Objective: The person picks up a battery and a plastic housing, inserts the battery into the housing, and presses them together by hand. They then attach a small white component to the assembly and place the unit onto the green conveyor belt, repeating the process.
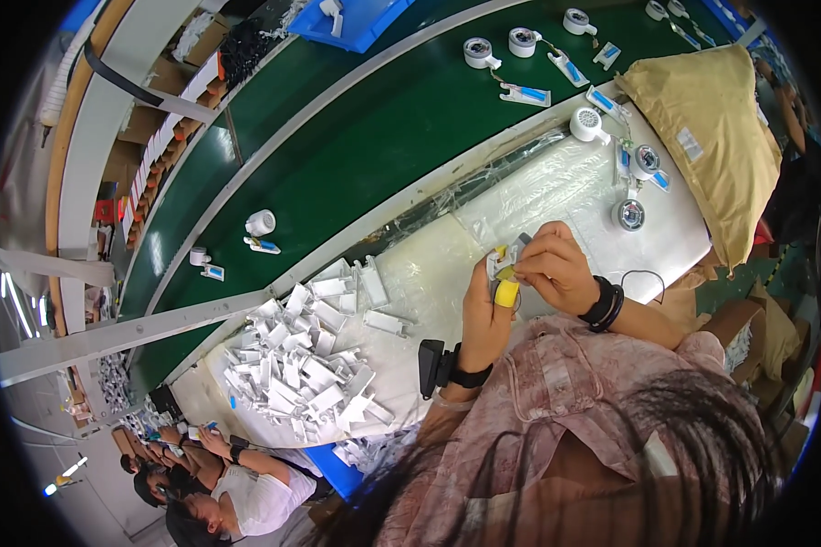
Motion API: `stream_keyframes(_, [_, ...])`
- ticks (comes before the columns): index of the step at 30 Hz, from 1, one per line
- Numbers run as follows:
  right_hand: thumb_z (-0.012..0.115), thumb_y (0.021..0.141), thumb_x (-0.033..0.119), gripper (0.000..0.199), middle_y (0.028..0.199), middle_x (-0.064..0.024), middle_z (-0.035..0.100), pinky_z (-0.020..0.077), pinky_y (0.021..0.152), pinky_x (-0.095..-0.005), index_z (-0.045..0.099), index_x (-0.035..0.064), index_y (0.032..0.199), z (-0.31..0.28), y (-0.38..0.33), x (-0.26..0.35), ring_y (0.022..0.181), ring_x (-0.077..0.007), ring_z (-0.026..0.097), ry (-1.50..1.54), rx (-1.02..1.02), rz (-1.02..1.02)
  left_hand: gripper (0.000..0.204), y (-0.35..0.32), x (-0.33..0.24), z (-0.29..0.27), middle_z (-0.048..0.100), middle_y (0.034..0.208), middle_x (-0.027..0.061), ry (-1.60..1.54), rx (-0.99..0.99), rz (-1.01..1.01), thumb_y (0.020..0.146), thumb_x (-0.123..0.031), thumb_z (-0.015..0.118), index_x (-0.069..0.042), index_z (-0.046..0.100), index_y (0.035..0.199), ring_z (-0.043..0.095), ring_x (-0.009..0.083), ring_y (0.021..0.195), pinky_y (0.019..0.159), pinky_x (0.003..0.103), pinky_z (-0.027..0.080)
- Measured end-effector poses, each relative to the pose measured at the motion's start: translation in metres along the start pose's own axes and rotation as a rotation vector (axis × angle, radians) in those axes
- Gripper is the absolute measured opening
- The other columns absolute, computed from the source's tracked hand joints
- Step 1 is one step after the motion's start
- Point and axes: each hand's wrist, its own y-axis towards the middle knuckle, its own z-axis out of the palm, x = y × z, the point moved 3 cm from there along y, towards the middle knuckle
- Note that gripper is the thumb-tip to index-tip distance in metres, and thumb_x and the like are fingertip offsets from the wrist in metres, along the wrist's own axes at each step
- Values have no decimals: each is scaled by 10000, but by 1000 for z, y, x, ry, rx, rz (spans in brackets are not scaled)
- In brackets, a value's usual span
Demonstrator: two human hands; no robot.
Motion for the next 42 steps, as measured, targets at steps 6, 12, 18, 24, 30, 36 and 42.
stream_keyframes(6, [748,709,8,246,908,-38,610,419,819,-364,659,101,918,0,1,0,851,-251,526,-19,12,-11,426,1,2,0,548,781,27,55,-14,5,963,-110,486,14,405,1363,487,86,643,556,232,401])
stream_keyframes(12, [741,714,7,234,896,-38,610,418,820,-370,656,97,913,1,2,3,846,-253,528,-26,18,-16,354,-1,0,0,546,842,13,134,-31,72,999,-78,424,2,435,1344,467,54,613,521,207,399])
stream_keyframes(18, [734,728,23,211,891,-42,608,420,821,-378,653,93,909,4,0,4,832,-254,535,-60,26,-26,320,1,6,0,543,807,9,221,-88,141,1000,-82,403,6,492,1296,458,60,591,510,209,383])
stream_keyframes(24, [710,777,72,141,861,-32,619,435,796,-369,649,96,902,11,11,-5,813,-236,568,-39,68,43,295,13,13,-20,588,754,35,91,-29,-40,984,-126,441,-2,531,1236,528,91,576,528,220,423])
stream_keyframes(30, [679,813,134,131,821,-93,614,461,649,-410,616,68,907,-2,66,-59,754,-310,604,-149,167,149,359,75,-3,-117,629,818,84,44,-194,-18,1011,-320,429,-37,512,1216,629,149,639,455,268,519])
stream_keyframes(36, [711,791,206,413,1006,-136,644,495,798,-448,537,82,1144,-6,96,-203,939,-345,633,-660,241,402,408,159,12,-241,645,1014,160,69,-458,64,988,-253,471,-4,437,1310,648,215,772,626,344,570])
stream_keyframes(42, [730,778,274,546,1013,-123,659,438,879,-428,495,69,1226,19,94,-274,1010,-290,615,-909,245,452,539,163,37,-289,531,1223,273,1283,-972,510,833,-162,661,94,463,1263,484,428,1172,1030,497,360])
